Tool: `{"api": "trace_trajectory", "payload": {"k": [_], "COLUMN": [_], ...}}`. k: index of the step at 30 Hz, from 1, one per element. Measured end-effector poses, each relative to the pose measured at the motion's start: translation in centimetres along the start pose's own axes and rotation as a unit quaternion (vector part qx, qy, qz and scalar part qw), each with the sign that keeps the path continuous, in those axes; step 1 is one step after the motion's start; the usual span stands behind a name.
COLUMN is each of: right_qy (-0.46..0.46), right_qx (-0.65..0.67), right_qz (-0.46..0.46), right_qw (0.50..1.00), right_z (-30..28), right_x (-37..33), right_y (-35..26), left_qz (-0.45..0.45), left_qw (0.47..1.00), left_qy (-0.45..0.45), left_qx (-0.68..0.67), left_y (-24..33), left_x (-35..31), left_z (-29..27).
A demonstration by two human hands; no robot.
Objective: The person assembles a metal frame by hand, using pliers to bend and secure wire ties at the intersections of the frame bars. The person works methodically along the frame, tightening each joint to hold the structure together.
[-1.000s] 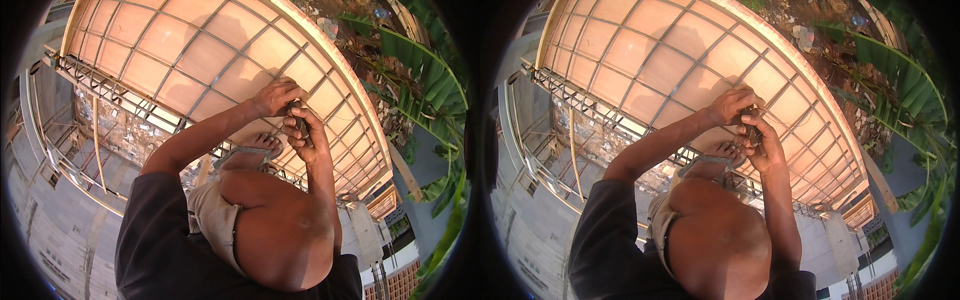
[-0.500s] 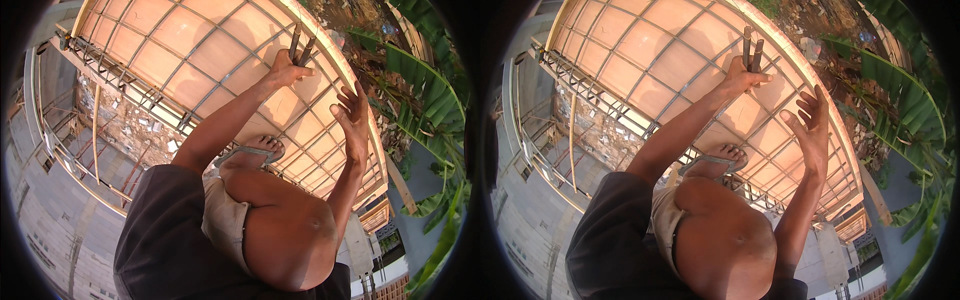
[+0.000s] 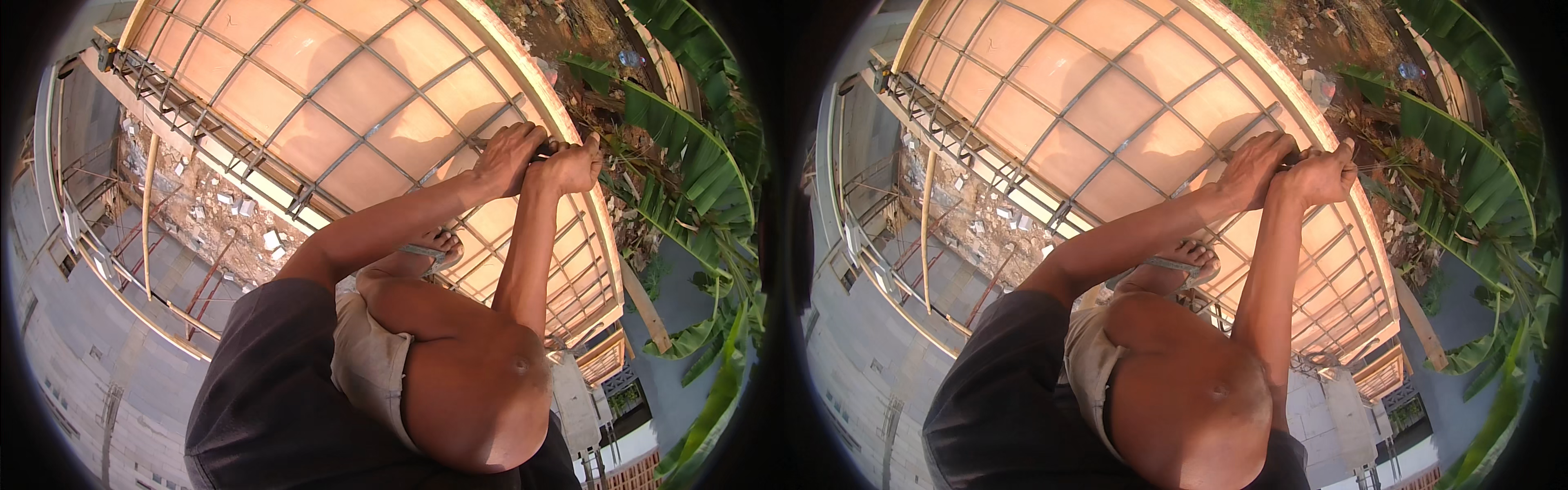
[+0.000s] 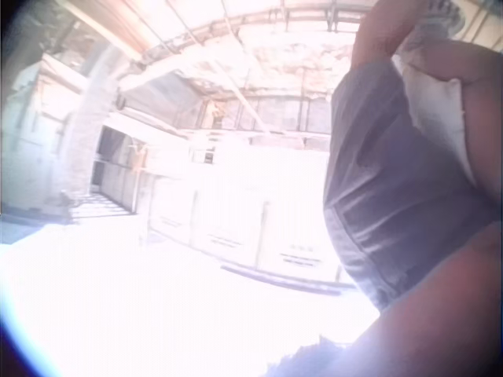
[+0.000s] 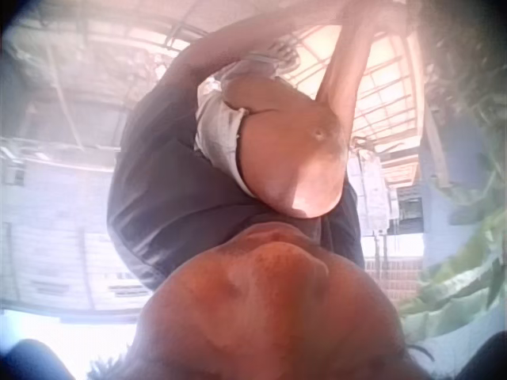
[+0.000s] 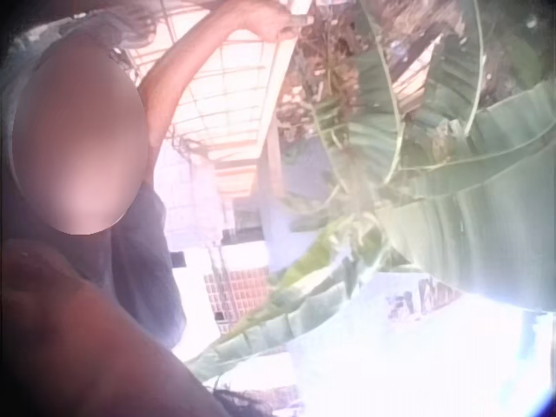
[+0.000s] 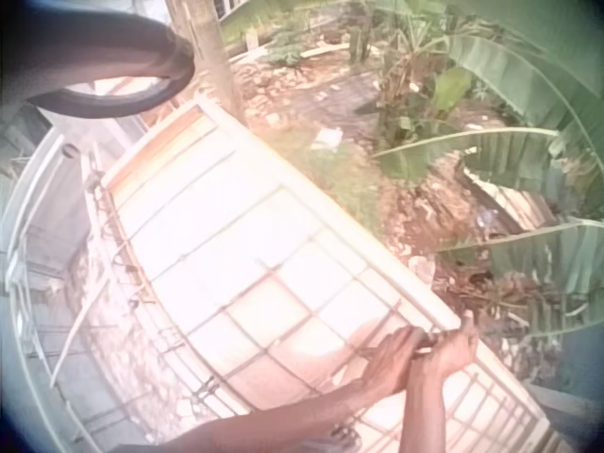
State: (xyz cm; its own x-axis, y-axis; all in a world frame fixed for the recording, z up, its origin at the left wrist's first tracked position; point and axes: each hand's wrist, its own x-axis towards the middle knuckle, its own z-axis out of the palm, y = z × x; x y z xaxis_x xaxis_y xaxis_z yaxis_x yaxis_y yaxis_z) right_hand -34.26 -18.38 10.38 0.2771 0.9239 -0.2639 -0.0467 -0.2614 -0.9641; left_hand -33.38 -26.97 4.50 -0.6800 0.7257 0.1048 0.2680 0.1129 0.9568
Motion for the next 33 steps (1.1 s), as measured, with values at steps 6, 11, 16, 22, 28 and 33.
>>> {"api": "trace_trajectory", "payload": {"k": [6, 11, 16, 22, 28, 33], "right_qy": [-0.304, -0.517, -0.578, -0.557, -0.608, -0.602], "right_qx": [-0.080, -0.219, -0.167, -0.185, -0.175, -0.207], "right_qz": [-0.020, 0.039, 0.080, 0.093, 0.122, 0.036], "right_qw": [0.949, 0.827, 0.795, 0.804, 0.764, 0.771], "right_z": [-7.0, -4.4, -2.5, -4.0, -4.8, -3.0], "right_x": [1.0, 3.5, 4.8, 4.3, 5.5, 4.2], "right_y": [-1.8, -4.9, -4.4, -4.4, -4.3, -3.6], "left_qz": [-0.206, -0.206, -0.258, -0.169, -0.158, -0.225], "left_qw": [0.973, 0.933, 0.895, 0.929, 0.936, 0.912], "left_qy": [-0.102, -0.268, -0.298, -0.288, -0.284, -0.266], "left_qx": [0.034, -0.126, -0.207, -0.161, -0.138, -0.217], "left_y": [1.3, -1.7, -0.2, -2.0, -2.8, -2.4], "left_x": [2.2, 5.3, 6.4, 5.1, 4.1, 5.0], "left_z": [0.1, -3.9, -6.5, -6.1, -3.9, -4.7]}}
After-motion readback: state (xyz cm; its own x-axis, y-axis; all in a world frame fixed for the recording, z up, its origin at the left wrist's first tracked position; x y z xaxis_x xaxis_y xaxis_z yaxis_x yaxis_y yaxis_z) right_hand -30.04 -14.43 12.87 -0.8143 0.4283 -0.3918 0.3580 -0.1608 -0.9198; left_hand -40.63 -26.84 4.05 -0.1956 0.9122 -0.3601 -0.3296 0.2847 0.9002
